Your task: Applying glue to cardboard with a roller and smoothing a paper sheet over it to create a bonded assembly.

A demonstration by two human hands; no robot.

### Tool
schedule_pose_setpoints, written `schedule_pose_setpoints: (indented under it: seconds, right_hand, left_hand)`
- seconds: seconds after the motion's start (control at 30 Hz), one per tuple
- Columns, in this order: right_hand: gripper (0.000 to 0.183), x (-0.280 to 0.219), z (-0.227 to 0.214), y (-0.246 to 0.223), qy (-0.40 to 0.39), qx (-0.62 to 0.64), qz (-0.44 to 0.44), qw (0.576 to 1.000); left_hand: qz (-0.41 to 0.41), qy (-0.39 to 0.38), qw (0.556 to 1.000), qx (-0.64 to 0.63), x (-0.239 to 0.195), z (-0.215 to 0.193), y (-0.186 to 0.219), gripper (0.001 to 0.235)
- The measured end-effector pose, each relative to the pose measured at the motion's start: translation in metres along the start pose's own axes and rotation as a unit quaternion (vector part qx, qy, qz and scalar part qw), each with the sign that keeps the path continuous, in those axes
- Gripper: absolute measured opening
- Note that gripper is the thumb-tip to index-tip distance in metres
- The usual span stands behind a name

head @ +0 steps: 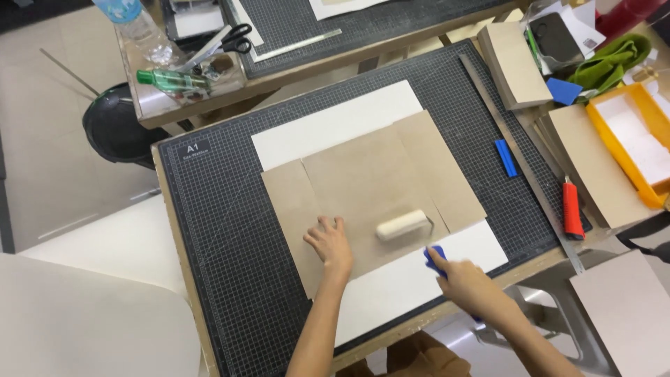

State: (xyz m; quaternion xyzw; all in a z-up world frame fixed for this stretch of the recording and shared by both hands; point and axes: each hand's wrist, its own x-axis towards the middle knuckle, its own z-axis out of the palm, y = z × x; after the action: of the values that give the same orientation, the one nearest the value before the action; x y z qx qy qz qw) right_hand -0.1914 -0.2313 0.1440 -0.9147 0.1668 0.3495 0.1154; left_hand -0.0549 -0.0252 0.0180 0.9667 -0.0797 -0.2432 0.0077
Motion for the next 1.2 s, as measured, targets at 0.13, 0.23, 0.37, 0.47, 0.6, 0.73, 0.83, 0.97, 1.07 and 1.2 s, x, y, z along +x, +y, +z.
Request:
schedule_pose_setpoints:
  seconds: [0.13, 0.23, 0.37, 0.47, 0.6, 0.73, 0.83, 0.97, 1.07, 1.2]
  right_hand:
    - [0.063, 0.08, -0.056, -0.053, 0.087, 0.016, -0.082, 0.993]
    - [0.062, 0.097, -0.089, -0.082, 0.169, 0.053, -0.098, 0.979]
    - [0.064, 0.074, -0.028, -0.025, 0.127, 0.09, -0.091, 0.984]
    - [0.07, 0.009, 0.024, 0.03, 0.049, 0.095, -0.032, 0.994]
    - [0.066, -0.074, -0.024, 0.084, -0.045, 0.385, 0.099, 0.917]
    - [0.074, -0.078, -0.037, 0.205, 0.1, 0.52, 0.015, 0.848]
    - [0.079, -0.076, -0.075, 0.298, 0.229, 0.579, 0.101, 0.776]
    - [0.072, -0.046, -0.129, 0.437, 0.281, 0.366, 0.194, 0.866]
    - [0.058, -0.027, -0.158, 0.518, 0.202, 0.254, 0.261, 0.909]
    - [0.053, 0.021, -0.139, 0.632, 0.105, 0.037, 0.202, 0.973]
  left_hand:
    - [0.0, 0.0, 1.0, 0.007, 0.001, -0.001, 0.001, 0.073]
    - [0.002, -0.004, 1.0, 0.009, 0.002, 0.0, 0.001, 0.075]
    - [0.006, 0.006, 1.0, 0.007, 0.001, -0.001, 0.0, 0.072]
    - [-0.017, 0.058, 0.997, 0.056, 0.022, 0.045, -0.006, 0.054]
    - [-0.007, 0.135, 0.986, 0.096, 0.043, 0.081, -0.019, 0.047]
    - [-0.003, 0.084, 0.988, 0.128, 0.045, 0.075, -0.027, 0.101]
    - [-0.02, 0.052, 0.986, 0.159, 0.052, 0.097, -0.039, 0.123]
    - [-0.033, 0.082, 0.987, 0.137, 0.065, 0.112, -0.057, 0.094]
    - [-0.057, -0.015, 0.993, 0.106, 0.04, 0.062, -0.042, 0.121]
    - [-0.205, 0.066, 0.977, -0.003, 0.022, 0.064, -0.037, 0.088]
